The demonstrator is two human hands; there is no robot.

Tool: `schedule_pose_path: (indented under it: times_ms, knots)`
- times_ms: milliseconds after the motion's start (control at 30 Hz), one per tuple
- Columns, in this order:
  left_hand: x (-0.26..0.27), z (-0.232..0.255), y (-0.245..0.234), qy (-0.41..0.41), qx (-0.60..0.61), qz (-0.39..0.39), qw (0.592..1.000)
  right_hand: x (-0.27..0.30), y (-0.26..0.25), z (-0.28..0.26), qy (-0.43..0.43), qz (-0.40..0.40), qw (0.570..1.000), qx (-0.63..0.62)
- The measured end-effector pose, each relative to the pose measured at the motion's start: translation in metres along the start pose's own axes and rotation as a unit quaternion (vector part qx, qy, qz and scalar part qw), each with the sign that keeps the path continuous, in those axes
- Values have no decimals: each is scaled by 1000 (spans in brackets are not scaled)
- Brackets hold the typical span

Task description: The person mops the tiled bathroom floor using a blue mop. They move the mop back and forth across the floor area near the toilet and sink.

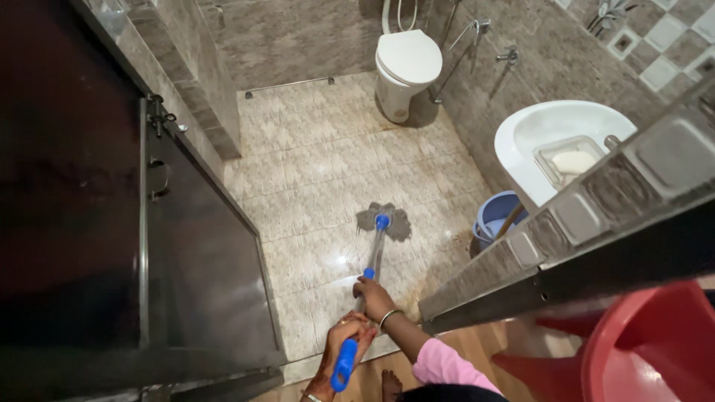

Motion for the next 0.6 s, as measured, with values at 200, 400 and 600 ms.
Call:
schedule_pose_path:
  times_ms: [200,400,600]
  knots:
    - [-17,-37,37,-33,3,25,999,-10,-15,41,177,-38,982,-44]
    - [11,-9,15,-101,-1,3,995,15,4,19,124,-7,991,-37]
    - [66,68,-41,-52,-37,13,998,71,37,-57,94,24,994,-55]
Point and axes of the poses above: each hand's wrist, its own x-axis away from the middle knuckle, its own y-axis out of the palm, z = x × y, the point moved 7 cm from there along -x, towards the middle knuckle, and after that the axes turned 2 degrees about -x, right-handed, at the moved point
